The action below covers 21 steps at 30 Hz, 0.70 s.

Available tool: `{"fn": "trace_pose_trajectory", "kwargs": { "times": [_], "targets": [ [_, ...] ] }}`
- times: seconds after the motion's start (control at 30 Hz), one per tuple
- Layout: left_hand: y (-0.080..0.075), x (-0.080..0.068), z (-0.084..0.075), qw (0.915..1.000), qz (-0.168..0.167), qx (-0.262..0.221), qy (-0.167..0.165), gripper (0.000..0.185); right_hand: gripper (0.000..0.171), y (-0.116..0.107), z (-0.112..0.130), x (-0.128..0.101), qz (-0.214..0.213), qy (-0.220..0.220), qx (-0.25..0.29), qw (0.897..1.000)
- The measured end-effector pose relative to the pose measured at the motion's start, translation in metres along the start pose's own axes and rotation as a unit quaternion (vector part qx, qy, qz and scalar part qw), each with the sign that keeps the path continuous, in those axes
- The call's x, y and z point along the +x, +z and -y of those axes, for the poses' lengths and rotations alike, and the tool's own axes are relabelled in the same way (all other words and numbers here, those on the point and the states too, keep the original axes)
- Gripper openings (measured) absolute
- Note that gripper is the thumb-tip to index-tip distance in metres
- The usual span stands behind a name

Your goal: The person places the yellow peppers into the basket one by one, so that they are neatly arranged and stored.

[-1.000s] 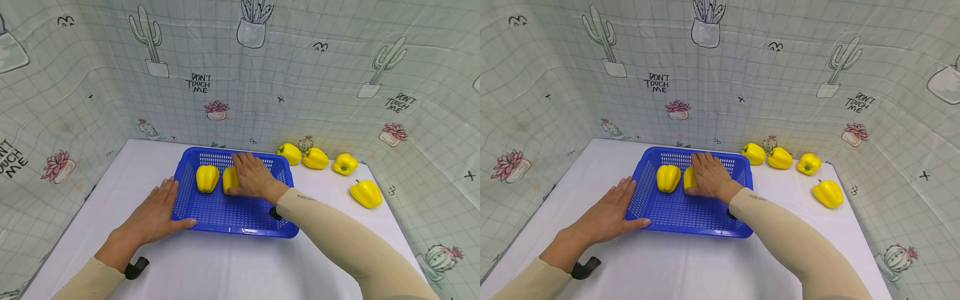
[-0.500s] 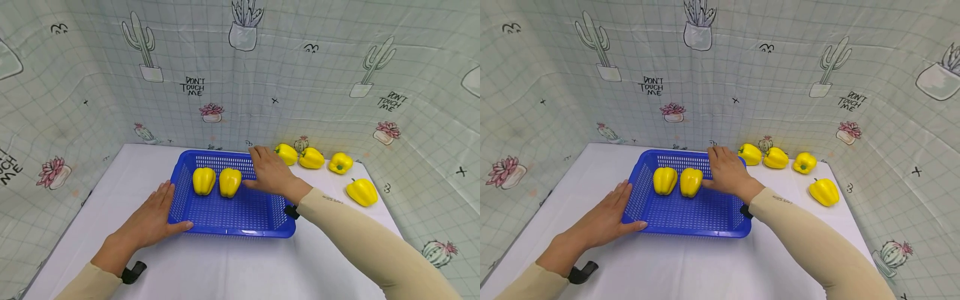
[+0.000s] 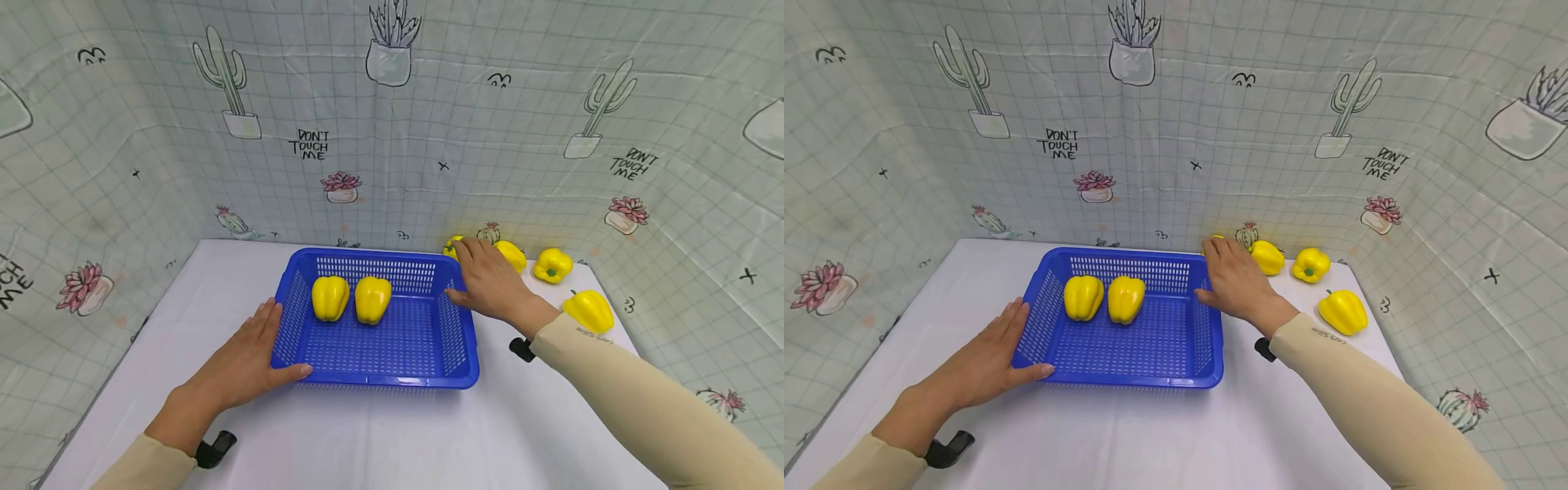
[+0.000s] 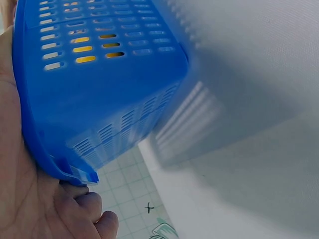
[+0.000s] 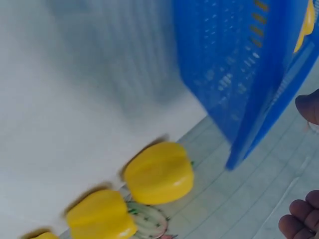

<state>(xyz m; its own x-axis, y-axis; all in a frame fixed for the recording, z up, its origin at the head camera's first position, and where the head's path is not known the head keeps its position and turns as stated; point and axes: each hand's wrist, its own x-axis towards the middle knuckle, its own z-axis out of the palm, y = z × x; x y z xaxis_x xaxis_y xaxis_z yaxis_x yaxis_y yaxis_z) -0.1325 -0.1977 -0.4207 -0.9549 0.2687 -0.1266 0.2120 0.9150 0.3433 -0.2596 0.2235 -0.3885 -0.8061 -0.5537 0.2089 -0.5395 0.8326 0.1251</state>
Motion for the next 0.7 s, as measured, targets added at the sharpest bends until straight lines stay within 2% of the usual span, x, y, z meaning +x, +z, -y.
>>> {"fn": "trace_pose_trajectory", "kwargs": {
  "times": [0.17, 0.4, 0.7],
  "targets": [
    [0.001, 0.0, 0.0, 1.0, -0.004, 0.002, 0.003, 0.131, 0.095, 0.004, -0.02, -0.017, 0.008, 0.015, -0.019, 1.0],
    [0.001, 0.0, 0.0, 1.0, 0.0, -0.004, -0.003, 0.132, 0.094, 0.017, -0.051, -0.043, 0.0, 0.011, -0.033, 0.999],
    [0.002, 0.0, 0.001, 0.9999, 0.003, -0.004, -0.011, 0.132, 0.098, 0.024, -0.097, -0.08, 0.028, 0.021, -0.05, 0.998]
  ]
}}
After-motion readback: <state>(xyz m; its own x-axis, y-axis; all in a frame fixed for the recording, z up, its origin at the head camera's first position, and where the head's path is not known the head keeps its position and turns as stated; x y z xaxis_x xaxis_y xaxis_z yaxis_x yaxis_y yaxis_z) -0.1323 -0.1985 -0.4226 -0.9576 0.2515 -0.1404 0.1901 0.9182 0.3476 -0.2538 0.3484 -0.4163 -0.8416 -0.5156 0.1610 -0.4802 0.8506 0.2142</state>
